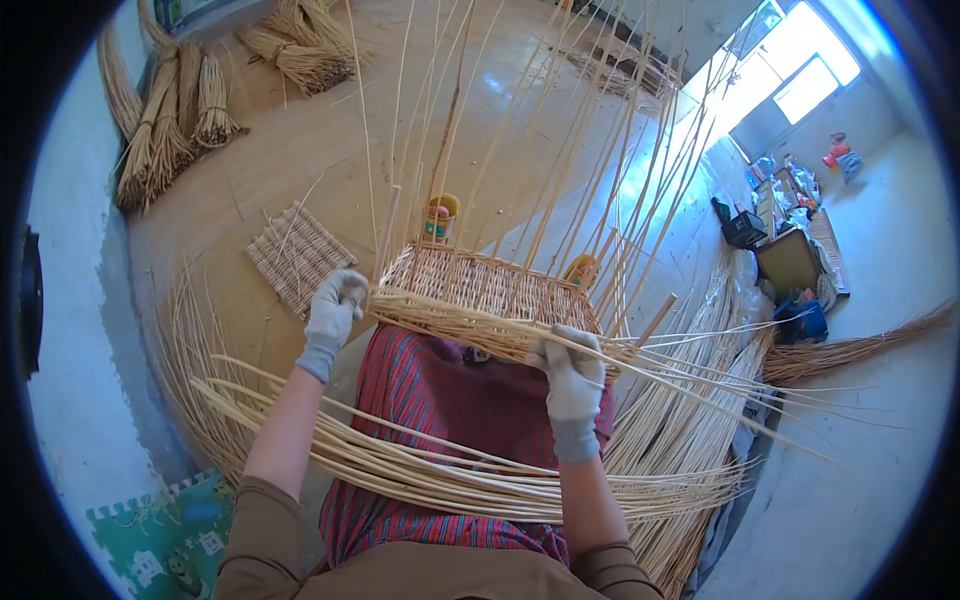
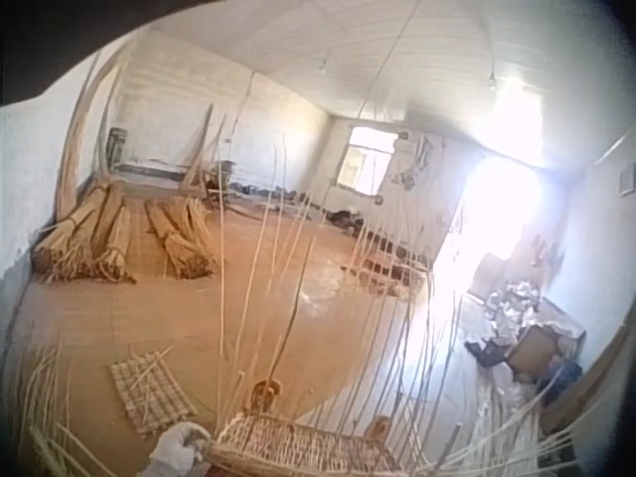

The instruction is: The recorder is weaving a rectangular wicker basket using long willow branches, including measuring the dimensions with a tape measure.

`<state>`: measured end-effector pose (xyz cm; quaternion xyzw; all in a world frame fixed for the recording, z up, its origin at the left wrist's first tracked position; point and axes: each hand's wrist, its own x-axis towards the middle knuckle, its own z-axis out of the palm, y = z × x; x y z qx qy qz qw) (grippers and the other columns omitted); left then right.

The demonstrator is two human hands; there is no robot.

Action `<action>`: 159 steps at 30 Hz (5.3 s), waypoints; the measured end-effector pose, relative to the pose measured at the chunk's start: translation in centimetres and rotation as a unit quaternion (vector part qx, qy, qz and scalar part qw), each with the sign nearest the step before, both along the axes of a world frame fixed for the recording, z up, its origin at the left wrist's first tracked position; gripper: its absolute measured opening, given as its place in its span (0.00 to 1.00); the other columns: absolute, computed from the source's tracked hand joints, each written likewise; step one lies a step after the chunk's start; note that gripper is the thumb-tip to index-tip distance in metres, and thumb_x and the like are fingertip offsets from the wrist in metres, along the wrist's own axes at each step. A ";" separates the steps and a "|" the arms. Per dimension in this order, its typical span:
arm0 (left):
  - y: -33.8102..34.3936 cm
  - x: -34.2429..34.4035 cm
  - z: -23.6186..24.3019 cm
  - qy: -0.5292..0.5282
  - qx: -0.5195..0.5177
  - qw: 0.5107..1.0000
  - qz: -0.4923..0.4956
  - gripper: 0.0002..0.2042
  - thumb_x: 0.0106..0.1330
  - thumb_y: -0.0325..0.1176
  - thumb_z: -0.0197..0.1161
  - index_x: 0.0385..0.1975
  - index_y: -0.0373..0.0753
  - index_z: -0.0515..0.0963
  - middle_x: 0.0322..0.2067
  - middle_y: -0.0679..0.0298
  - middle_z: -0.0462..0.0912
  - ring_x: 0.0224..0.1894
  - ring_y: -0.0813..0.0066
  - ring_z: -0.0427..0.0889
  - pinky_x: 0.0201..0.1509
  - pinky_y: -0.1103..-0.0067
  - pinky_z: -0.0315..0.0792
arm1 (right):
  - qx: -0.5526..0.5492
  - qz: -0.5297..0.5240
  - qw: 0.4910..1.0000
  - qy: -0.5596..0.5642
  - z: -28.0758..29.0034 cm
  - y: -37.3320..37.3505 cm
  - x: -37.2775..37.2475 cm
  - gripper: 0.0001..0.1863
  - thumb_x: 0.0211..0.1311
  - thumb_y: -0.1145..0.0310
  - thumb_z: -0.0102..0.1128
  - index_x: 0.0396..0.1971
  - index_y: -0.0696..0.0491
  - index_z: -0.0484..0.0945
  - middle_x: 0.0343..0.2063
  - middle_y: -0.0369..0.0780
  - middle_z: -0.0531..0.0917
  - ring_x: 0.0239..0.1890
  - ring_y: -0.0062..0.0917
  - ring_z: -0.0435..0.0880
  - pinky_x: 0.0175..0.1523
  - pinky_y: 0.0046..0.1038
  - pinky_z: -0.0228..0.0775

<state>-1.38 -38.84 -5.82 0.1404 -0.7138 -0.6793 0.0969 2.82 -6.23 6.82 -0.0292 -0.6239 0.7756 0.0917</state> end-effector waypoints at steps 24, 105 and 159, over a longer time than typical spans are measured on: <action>-0.3 -1.4 -3.3 -0.025 -0.081 0.996 -0.015 0.21 0.66 0.21 0.68 0.59 0.40 0.78 0.47 0.61 0.87 0.34 0.81 0.83 0.31 0.82 0.77 | -0.109 0.030 0.972 -0.207 -13.2 3.1 -6.3 0.07 0.73 0.72 0.63 0.46 0.55 0.78 0.38 0.40 0.86 0.37 0.27 0.89 0.39 0.29 0.86; 24.9 -5.6 1.3 -0.199 -0.038 0.942 -0.268 0.23 0.78 0.52 0.57 0.40 0.34 0.80 0.20 0.62 0.82 0.13 0.74 0.80 0.14 0.76 0.73 | 0.418 -0.003 0.908 -0.007 -1.4 7.1 -16.4 0.26 0.66 0.80 0.56 0.64 0.49 0.74 0.53 0.48 0.83 0.53 0.34 0.85 0.54 0.33 0.77; -8.5 12.6 4.9 -0.042 -0.523 0.846 -0.098 0.13 0.61 0.32 0.72 0.45 0.45 0.85 0.42 0.61 0.87 0.49 0.59 0.85 0.58 0.65 0.76 | 0.456 -0.103 0.883 -0.031 -8.3 12.3 0.3 0.22 0.67 0.77 0.65 0.61 0.54 0.78 0.49 0.44 0.86 0.52 0.35 0.86 0.59 0.32 0.76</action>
